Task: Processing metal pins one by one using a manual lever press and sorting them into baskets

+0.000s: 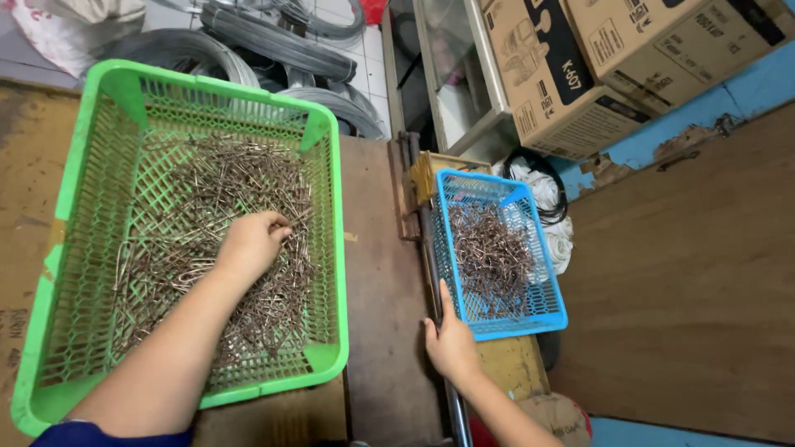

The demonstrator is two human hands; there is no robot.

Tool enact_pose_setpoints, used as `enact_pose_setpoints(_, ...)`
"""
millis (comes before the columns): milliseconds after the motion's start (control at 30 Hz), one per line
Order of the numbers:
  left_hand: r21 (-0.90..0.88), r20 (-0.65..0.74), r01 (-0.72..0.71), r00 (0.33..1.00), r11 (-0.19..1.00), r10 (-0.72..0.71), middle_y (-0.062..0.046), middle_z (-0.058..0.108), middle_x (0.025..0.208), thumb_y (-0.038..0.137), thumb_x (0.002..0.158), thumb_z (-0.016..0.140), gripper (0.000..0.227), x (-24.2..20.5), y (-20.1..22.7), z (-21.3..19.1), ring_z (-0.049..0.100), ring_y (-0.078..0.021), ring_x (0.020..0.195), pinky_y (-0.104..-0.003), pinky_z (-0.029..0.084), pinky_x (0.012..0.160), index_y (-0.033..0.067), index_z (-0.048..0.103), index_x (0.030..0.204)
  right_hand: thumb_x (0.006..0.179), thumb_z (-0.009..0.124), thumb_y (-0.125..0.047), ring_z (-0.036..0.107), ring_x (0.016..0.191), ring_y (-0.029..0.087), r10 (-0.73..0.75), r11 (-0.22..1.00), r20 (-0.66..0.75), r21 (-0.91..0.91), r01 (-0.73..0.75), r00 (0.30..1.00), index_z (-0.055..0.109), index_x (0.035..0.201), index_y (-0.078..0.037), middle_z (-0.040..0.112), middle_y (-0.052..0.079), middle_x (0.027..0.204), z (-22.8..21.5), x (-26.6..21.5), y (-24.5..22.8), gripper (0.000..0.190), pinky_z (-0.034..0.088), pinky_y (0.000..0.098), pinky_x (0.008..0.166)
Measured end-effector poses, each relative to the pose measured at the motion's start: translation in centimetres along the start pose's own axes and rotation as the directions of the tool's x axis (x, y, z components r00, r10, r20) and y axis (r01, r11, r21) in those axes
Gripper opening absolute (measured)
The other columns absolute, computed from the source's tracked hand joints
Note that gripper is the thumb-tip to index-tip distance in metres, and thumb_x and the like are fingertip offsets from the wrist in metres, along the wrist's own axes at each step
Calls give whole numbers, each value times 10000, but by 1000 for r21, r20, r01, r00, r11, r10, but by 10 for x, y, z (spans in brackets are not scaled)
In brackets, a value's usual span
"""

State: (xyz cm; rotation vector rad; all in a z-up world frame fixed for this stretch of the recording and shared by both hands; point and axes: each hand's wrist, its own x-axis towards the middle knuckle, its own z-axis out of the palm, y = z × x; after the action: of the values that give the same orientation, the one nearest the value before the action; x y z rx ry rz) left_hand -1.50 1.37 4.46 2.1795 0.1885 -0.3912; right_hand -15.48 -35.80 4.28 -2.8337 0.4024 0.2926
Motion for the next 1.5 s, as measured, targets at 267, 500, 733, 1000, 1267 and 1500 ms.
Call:
enact_pose_setpoints(267, 68, -95, -33, 995, 997, 39, -136, 843, 1058, 336, 995, 783, 210, 46, -49, 28, 771, -332, 936, -464, 552, 893, 233, 836, 1169, 1006, 648, -319, 687, 751, 514, -30, 999, 114, 17, 28, 993, 37, 1766, -335, 695, 230, 735, -6, 9, 8, 975, 508, 529, 742)
enact_pose_setpoints(500, 131, -218, -308, 918, 942, 330, -135, 827, 1114, 246, 968, 747, 224, 22, -13, 16, 750, -407, 1021, -501, 541, 922, 172, 847, 1154, 1001, 693, -281, 669, 772, 545, 21, 1000, 105, 19, -23, 994, 51, 1766, -410, 715, 291, 791, 0, 12, 16, 1007, 486, 513, 737)
enact_pose_setpoints(733, 212, 59, -500, 864, 839, 500, -171, 842, 1054, 201, 962, 752, 184, 18, 77, 35, 778, -417, 1087, -556, 604, 974, 132, 850, 1102, 982, 716, -259, 687, 1250, 531, 81, 997, 229, -16, -79, 970, 175, 1746, -382, 735, 365, 1245, -125, -15, -46, 944, 564, 615, 1062)
enact_pose_setpoints(1000, 326, 135, -488, 872, 810, 471, -85, 846, 999, 270, 945, 805, 136, 166, 86, 139, 794, -343, 1097, -493, 630, 930, 218, 865, 1054, 962, 672, -328, 835, 723, 293, -12, 998, 311, -49, 29, 950, 314, 1700, -379, 827, 146, 845, -206, -10, -72, 823, 673, 466, 806)
enact_pose_setpoints(1267, 172, 216, -375, 917, 911, 337, -16, 849, 977, 339, 957, 832, 149, 214, 69, 157, 788, -286, 1091, -462, 620, 913, 274, 866, 1087, 1001, 635, -296, 693, 1170, 558, -25, 995, 381, -76, 58, 924, 227, 1745, -252, 760, 338, 1148, -214, -16, -82, 850, 546, 640, 1013)
enact_pose_setpoints(1500, -175, 344, -279, 881, 944, 324, -70, 823, 932, 176, 956, 857, 251, 251, 69, 190, 758, -177, 825, -338, 583, 847, 126, 831, 1200, 1009, 627, -321, 693, 1200, 533, 27, 994, 404, -106, 17, 915, 174, 1758, -294, 770, 295, 1183, -210, -12, -79, 876, 546, 622, 1040)
